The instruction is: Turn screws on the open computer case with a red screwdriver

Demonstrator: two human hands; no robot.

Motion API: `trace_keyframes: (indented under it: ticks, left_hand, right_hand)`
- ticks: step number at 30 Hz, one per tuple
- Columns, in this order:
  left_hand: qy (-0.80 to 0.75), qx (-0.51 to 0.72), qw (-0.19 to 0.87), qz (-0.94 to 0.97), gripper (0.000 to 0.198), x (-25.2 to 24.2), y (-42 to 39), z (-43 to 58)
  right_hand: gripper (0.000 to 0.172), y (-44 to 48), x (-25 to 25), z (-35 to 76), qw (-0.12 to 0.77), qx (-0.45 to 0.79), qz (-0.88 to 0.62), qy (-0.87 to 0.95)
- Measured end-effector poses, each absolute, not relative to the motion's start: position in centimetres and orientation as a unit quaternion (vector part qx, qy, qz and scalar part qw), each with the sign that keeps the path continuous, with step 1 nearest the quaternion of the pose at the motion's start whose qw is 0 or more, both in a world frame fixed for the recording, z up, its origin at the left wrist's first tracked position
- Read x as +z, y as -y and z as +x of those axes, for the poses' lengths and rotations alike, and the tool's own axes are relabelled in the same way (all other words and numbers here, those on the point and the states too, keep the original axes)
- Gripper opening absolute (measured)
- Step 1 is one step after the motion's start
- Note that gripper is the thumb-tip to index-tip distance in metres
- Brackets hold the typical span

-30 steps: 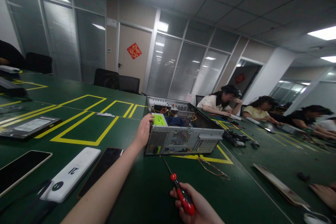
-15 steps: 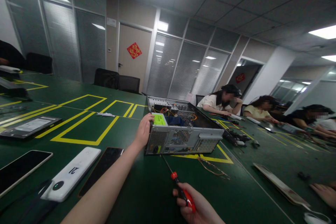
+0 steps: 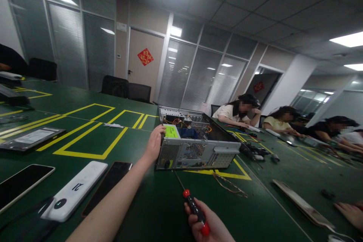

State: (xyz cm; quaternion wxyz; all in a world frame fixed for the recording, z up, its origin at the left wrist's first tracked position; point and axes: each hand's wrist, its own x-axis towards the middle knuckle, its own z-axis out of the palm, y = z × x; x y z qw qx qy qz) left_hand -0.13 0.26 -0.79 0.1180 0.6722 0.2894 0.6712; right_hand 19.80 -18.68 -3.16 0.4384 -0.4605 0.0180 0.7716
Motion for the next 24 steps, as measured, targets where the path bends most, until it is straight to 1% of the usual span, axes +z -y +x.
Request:
trace_keyframes:
  ticks: [3, 5, 10, 13, 19, 24]
  left_hand:
    - [-0.29, 0.672, 0.121, 0.67, 0.038, -0.8, -0.2, -0.1]
    - [-0.29, 0.673, 0.122, 0.669, 0.038, -0.8, -0.2, -0.1]
    - [-0.293, 0.67, 0.121, 0.672, 0.038, -0.8, -0.2, -0.2]
    - [-0.295, 0.671, 0.119, 0.67, 0.039, -0.8, -0.2, -0.2]
    - [-0.292, 0.673, 0.117, 0.669, 0.038, -0.9, -0.2, -0.2]
    - [-0.294, 0.668, 0.116, 0.673, 0.038, -0.9, -0.1, -0.2]
  right_hand:
    - [0.039, 18.6, -3.5, 19.8, 0.445, 0.782, -0.435, -0.039]
    - [0.037, 18.6, -3.6, 19.8, 0.448, 0.787, -0.422, -0.043]
    - [0.019, 18.5, -3.6, 19.7, 0.42, 0.802, -0.424, -0.024]
    - [0.021, 18.4, -3.8, 19.8, 0.402, 0.8, -0.446, 0.005]
    - [0.021, 18.5, -4.5, 19.9, 0.395, 0.79, -0.468, 0.036]
    - [0.032, 18.4, -4.5, 19.8, 0.401, 0.791, -0.46, 0.043]
